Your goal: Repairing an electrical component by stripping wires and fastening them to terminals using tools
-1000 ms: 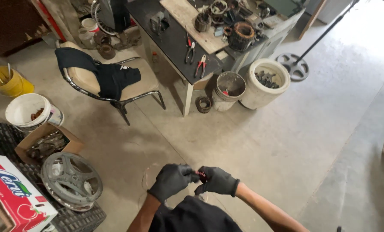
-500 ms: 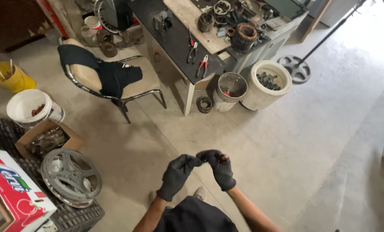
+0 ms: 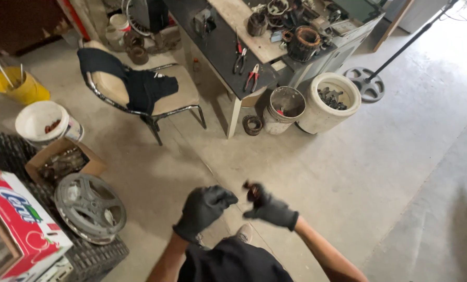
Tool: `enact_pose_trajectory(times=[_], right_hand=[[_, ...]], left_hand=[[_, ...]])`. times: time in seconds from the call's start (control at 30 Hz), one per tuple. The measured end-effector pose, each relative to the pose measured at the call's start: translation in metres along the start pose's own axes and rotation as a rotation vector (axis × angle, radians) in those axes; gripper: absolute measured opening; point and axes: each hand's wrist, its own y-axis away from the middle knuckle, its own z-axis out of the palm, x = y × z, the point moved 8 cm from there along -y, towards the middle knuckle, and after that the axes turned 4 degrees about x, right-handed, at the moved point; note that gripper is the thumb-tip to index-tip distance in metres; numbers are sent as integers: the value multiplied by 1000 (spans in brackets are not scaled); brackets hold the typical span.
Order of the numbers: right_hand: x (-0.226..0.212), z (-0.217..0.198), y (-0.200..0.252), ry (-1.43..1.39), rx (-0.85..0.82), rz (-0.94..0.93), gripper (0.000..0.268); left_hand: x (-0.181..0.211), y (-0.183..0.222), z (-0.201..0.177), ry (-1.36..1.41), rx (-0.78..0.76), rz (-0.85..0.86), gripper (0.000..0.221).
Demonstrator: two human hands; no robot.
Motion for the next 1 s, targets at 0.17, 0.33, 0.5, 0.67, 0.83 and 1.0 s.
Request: enact_pose_trajectory(times=[0.17, 0.33, 0.5, 0.67, 0.83, 1.0], right_hand=[[-61, 44, 39, 134, -392, -279, 45], [-7, 29, 25, 716, -288, -329, 34], [-37, 6, 29, 559, -222, -412, 30], [-13, 21, 30, 362, -264, -275, 52], [-31, 12, 36, 524, -249, -243, 45], [-61, -29, 22, 345, -189, 26, 49]], left_hand=[[18, -13, 19, -288, -204, 160, 13], [-10, -11, 25, -54, -132, -128, 11], [-4, -1, 23, -66, -133, -218, 7], [31, -19, 12, -266, -102, 93, 7], [-37, -18, 25, 24, -28, -137, 5], [-66, 0, 51, 149, -1, -269, 13]])
